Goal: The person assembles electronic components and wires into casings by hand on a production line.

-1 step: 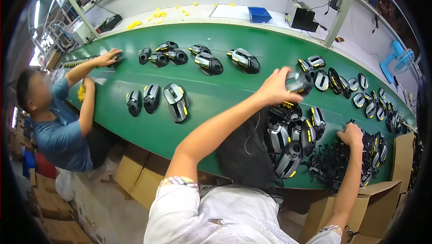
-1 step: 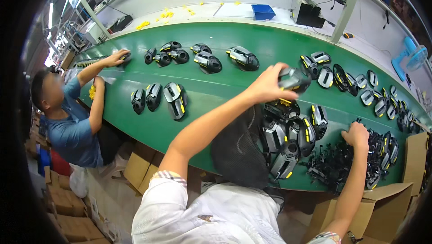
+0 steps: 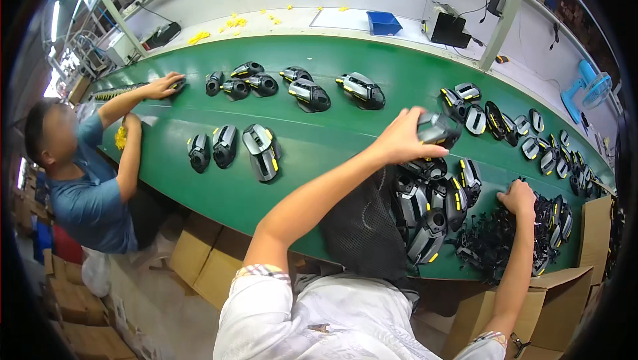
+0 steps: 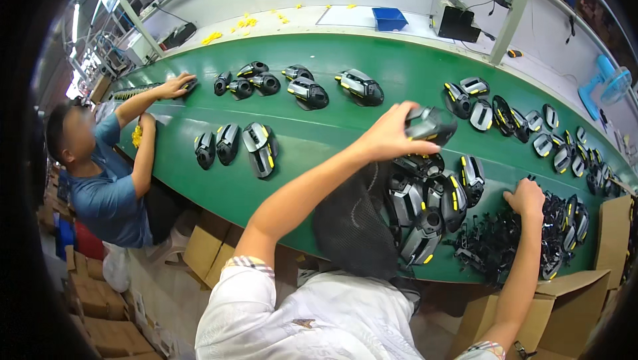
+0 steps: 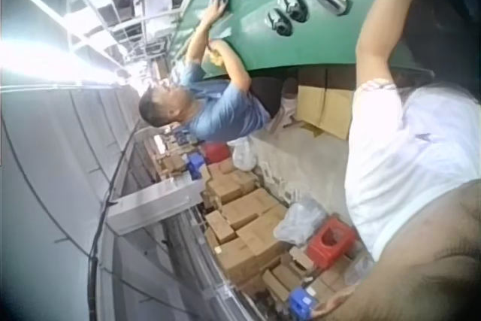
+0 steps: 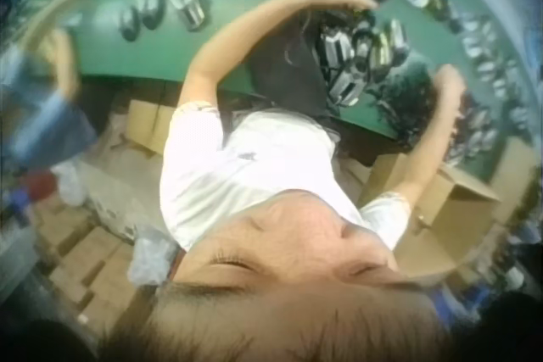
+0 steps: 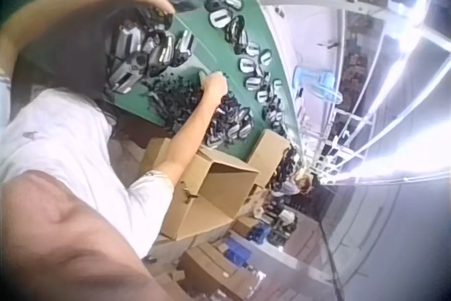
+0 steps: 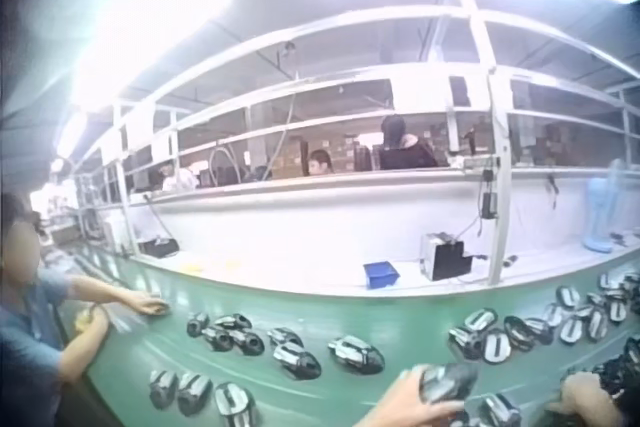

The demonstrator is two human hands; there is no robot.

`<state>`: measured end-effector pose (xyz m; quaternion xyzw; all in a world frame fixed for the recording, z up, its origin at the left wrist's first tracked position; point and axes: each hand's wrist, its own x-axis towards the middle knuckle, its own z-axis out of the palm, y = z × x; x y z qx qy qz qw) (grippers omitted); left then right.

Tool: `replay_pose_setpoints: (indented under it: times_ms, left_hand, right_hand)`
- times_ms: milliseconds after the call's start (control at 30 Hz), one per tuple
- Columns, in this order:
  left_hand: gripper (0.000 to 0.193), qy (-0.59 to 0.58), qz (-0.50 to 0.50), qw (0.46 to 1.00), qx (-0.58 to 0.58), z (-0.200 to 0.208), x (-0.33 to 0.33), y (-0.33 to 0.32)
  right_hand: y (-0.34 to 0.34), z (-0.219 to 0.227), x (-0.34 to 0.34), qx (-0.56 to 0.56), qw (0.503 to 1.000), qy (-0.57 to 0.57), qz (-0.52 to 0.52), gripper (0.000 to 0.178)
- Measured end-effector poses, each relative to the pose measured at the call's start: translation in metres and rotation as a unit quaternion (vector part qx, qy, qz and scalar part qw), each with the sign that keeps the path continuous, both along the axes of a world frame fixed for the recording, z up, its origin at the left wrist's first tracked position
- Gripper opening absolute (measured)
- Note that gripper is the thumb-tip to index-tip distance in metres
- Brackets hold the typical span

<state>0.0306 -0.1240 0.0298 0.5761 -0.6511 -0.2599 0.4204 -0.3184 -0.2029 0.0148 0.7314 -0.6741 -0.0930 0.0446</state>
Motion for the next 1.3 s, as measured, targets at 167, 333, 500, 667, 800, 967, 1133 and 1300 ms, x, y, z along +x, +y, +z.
replay_pose_setpoints:
  times_ms: [167, 333, 500, 667, 800, 967, 1133, 1300]
  left_hand:
    - [0.050, 0.353, -0.064, 0.927, 0.107, -0.016, 0.018, 0.054]
    - [0.042, 0.497, -0.037, 0.860, 0.111, -0.030, 0.025, 0.077]
    - [0.035, 0.510, -0.063, 0.852, 0.103, -0.038, 0.023, 0.086]
    - [0.034, 0.537, -0.114, 0.831, 0.096, -0.038, 0.021, 0.089]
    - [0.040, 0.551, -0.135, 0.817, 0.098, -0.031, 0.012, 0.095]
    - [0.043, 0.545, -0.135, 0.816, 0.137, -0.030, 0.004, 0.098]
    - [0.045, 0.528, -0.144, 0.827, 0.128, -0.031, 0.000, 0.099]
    - [0.045, 0.514, -0.152, 0.838, 0.105, -0.025, 0.004, 0.100]
  right_hand:
    - [-0.002, 0.000, 0.005, 0.038, 0.998, -0.039, 0.011, 0.019]
    - [0.016, 0.016, 0.014, -0.042, 0.980, -0.178, 0.075, 0.040]
    - [0.055, 0.034, 0.022, -0.039, 0.894, -0.439, 0.081, 0.059]
    - [0.107, 0.044, 0.086, 0.103, 0.642, -0.750, 0.123, 0.050]
    - [0.120, 0.032, 0.135, 0.051, 0.495, -0.857, 0.132, 0.034]
    - [0.139, 0.041, 0.174, 0.008, 0.494, -0.867, 0.070, 0.036]
    - [0.140, 0.032, 0.178, 0.038, 0.543, -0.835, 0.076, 0.018]
    - [0.149, 0.039, 0.179, 0.024, 0.579, -0.810, 0.094, 0.012]
